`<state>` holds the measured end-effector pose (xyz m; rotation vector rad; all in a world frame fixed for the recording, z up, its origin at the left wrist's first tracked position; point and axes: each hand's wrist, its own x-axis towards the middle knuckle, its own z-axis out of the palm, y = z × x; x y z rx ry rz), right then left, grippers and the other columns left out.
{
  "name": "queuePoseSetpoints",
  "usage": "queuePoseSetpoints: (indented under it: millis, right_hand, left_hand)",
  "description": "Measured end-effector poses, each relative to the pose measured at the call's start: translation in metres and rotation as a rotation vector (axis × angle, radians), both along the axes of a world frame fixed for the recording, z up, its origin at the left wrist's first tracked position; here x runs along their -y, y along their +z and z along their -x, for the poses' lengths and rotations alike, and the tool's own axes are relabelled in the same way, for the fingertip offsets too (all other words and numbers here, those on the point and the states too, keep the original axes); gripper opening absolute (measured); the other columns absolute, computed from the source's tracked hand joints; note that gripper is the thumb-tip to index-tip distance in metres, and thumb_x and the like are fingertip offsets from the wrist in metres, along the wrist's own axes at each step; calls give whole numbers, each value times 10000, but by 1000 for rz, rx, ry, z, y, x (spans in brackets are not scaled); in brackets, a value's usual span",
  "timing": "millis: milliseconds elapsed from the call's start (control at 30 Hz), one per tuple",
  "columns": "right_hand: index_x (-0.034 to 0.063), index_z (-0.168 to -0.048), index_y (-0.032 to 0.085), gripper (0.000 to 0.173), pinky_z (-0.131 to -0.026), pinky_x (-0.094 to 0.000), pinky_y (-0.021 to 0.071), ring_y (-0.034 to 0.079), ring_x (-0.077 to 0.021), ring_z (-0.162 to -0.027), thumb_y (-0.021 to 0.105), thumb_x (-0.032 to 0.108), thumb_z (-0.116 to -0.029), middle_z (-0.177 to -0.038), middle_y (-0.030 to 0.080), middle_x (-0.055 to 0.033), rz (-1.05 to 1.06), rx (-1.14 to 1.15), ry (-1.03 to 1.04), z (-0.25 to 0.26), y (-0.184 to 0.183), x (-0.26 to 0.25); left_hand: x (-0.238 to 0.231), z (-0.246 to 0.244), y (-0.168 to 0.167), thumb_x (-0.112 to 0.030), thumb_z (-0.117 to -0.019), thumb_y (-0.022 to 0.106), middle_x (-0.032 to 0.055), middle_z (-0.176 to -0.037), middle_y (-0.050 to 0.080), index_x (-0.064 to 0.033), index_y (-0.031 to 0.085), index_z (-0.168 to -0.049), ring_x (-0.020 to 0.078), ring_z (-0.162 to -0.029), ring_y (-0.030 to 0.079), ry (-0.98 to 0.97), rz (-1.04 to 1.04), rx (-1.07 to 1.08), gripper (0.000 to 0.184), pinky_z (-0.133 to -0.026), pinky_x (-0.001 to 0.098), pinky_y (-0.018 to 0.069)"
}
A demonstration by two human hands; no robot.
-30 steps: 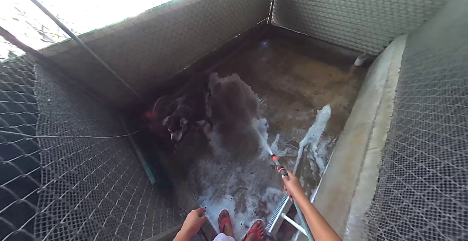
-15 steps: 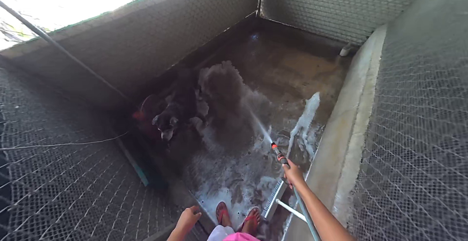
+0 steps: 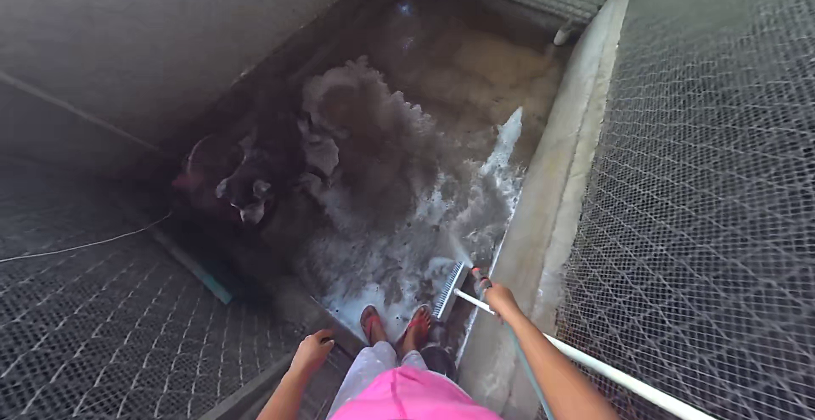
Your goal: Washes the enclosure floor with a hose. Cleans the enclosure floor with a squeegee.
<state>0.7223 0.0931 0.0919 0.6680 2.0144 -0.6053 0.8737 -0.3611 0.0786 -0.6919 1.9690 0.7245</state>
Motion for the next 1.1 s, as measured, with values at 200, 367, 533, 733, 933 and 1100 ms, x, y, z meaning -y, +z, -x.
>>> queuePoseSetpoints:
  millis: [200,367,533,733,933,1100]
  right_hand:
    - [119,-1539,421,458,-679,-416,530,617,-259,-725,420,288,-1114,-1006,639,-200,133,2,112,21,16,65]
    - [124,-1609,307,525,-683,-457,533,619,-306,-713,426,271,-1119,-1021,641,-246,178,-152,70,42,46,77]
    - [157,-1613,315,525,-596,-400,492,548,-244,-615,441,278,-1118,-919,627,-196,280,-150,145,39,60,100]
    - [169,-1608,327,513,-476,-348,434,461,-180,-484,440,276,-1119,-771,571,-131,401,-189,144,38,62,129]
    - [160,-1611,316,511,-407,-320,405,428,-157,-415,433,251,-1122,-684,538,-102,483,-244,65,41,67,134]
    - [141,-1606,321,508,-418,-325,411,433,-160,-422,437,231,-1121,-688,538,-103,445,-313,-27,43,63,118]
  left_hand:
    - [-1,12,9,-261,-1052,571,206,-1411,598,-70,588,-1419,356,-1353,540,51,-11,-56,414,-1154,538,379]
    - [-7,14,13,-260,-1053,566,210,-1412,595,-68,570,-1433,351,-1356,537,68,-42,-75,425,-1155,527,379]
    - [-7,4,3,-263,-1050,566,215,-1419,587,-82,581,-1427,360,-1351,539,63,-42,-57,419,-1145,540,390]
    - [4,4,1,-274,-1053,551,205,-1433,579,-101,572,-1441,350,-1364,529,76,-34,-54,425,-1151,534,382]
    - [6,4,11,-280,-1058,551,207,-1431,581,-87,563,-1446,346,-1376,519,106,-31,-65,434,-1161,527,372]
    - [2,3,7,-260,-1054,563,222,-1400,600,-68,569,-1435,360,-1348,544,119,-63,-75,426,-1145,534,386]
